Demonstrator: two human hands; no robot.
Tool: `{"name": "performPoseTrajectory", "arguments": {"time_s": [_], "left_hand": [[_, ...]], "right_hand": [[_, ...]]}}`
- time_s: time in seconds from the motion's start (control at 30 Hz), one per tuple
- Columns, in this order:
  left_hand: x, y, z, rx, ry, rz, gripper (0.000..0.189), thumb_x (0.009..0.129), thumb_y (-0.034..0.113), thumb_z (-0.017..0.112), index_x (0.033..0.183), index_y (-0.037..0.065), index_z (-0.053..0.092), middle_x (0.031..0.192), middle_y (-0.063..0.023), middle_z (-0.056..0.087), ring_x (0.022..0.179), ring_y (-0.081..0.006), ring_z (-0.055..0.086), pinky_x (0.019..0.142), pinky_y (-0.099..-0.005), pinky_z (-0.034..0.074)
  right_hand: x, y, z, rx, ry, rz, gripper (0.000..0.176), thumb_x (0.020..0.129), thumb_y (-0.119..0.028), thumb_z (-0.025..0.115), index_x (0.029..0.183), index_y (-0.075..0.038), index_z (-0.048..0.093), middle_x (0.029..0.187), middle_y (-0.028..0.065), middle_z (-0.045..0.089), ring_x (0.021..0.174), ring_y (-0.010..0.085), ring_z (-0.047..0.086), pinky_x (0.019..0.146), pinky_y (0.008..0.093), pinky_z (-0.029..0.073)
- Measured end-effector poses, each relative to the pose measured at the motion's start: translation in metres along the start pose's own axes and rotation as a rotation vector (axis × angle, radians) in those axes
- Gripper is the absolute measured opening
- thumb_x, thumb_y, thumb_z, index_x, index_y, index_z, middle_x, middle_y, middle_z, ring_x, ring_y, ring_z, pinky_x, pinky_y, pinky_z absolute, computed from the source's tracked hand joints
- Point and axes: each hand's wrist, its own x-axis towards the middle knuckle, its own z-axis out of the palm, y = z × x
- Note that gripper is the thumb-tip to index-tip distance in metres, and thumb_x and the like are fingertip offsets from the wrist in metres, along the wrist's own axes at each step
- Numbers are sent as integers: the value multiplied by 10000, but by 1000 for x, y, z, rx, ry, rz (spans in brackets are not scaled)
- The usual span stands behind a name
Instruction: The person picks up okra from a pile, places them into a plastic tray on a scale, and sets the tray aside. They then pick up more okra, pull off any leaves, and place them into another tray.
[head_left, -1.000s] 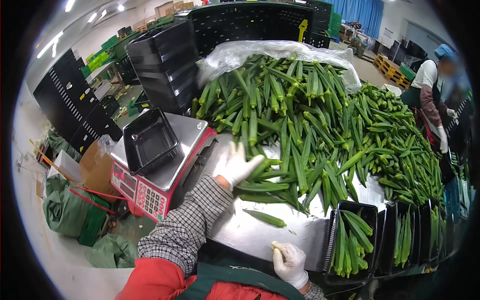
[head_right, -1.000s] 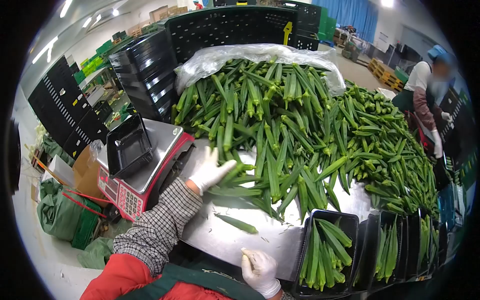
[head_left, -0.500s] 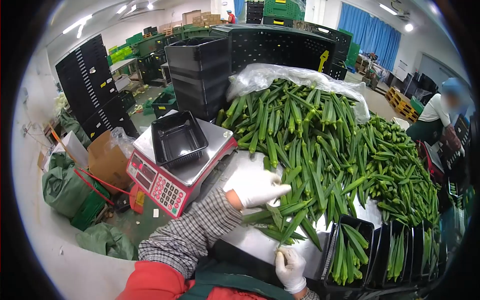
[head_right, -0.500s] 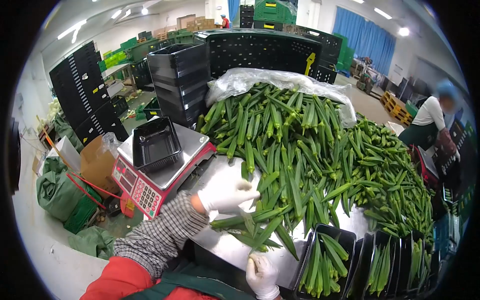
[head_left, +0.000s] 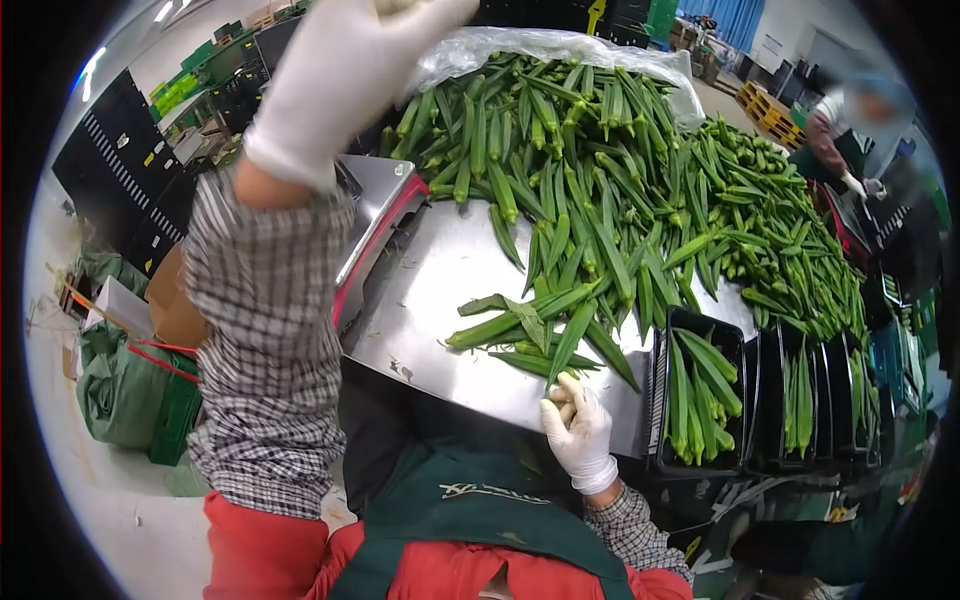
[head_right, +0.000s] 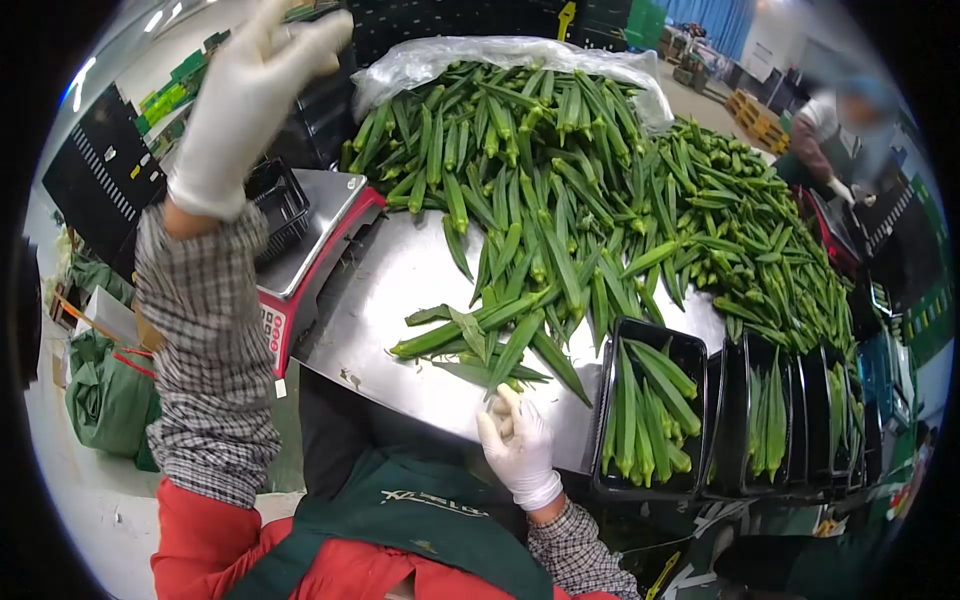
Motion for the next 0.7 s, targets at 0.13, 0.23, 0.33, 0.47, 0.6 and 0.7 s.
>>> {"name": "performPoseTrajectory", "arguments": {"time_s": [0.13, 0.23, 0.33, 0.47, 0.6, 0.7], "left_hand": [[-66, -51, 31, -144, -168, -127, 536, 871, 162, 654, 1316, -53, 445, 1066, -103, 632, 978, -142, 595, 892, -265, 466], [-113, -72, 46, -199, -322, -342, 458, 867, 138, 650, 1261, -46, 508, 1133, -127, 621, 1041, -150, 584, 918, -260, 454], [-156, -103, 63, -261, -377, -412, 399, 861, 132, 651, 1215, -29, 560, 1118, -127, 631, 1033, -146, 590, 909, -272, 462], [-174, -114, 95, -249, -517, -48, 349, 837, 136, 622, 1159, 6, 592, 1037, -143, 649, 986, -231, 622, 863, -320, 491], [-179, -134, 137, -109, -541, 110, 214, 802, 65, 626, 1005, -2, 642, 900, -124, 644, 835, -234, 629, 774, -334, 504], [-168, -129, 127, -81, -354, -25, 119, 806, 29, 623, 918, 2, 651, 833, -89, 647, 771, -188, 618, 740, -306, 502]], "right_hand": [[3, -5, -1, -76, -33, 16, 438, 742, -115, 736, 1122, 25, 569, 788, 80, 594, 510, 126, 488, 520, 267, 449], [6, -4, 3, -90, 4, -9, 486, 747, -127, 737, 1161, 31, 539, 824, 97, 592, 526, 139, 490, 526, 269, 450], [10, -13, 4, -42, -1, 146, 599, 744, -146, 746, 1250, 32, 480, 842, 109, 586, 579, 173, 517, 559, 292, 465], [19, -15, 9, -157, -6, 124, 676, 746, -172, 744, 1314, 23, 433, 803, 98, 570, 613, 195, 552, 581, 312, 484], [28, -17, 11, -270, -25, 51, 551, 765, -140, 706, 1261, -12, 503, 792, 95, 573, 661, 221, 583, 620, 322, 499], [26, -24, 7, -191, 77, 69, 343, 814, -33, 604, 1156, -16, 587, 862, 124, 603, 715, 214, 594, 663, 316, 495]]}}
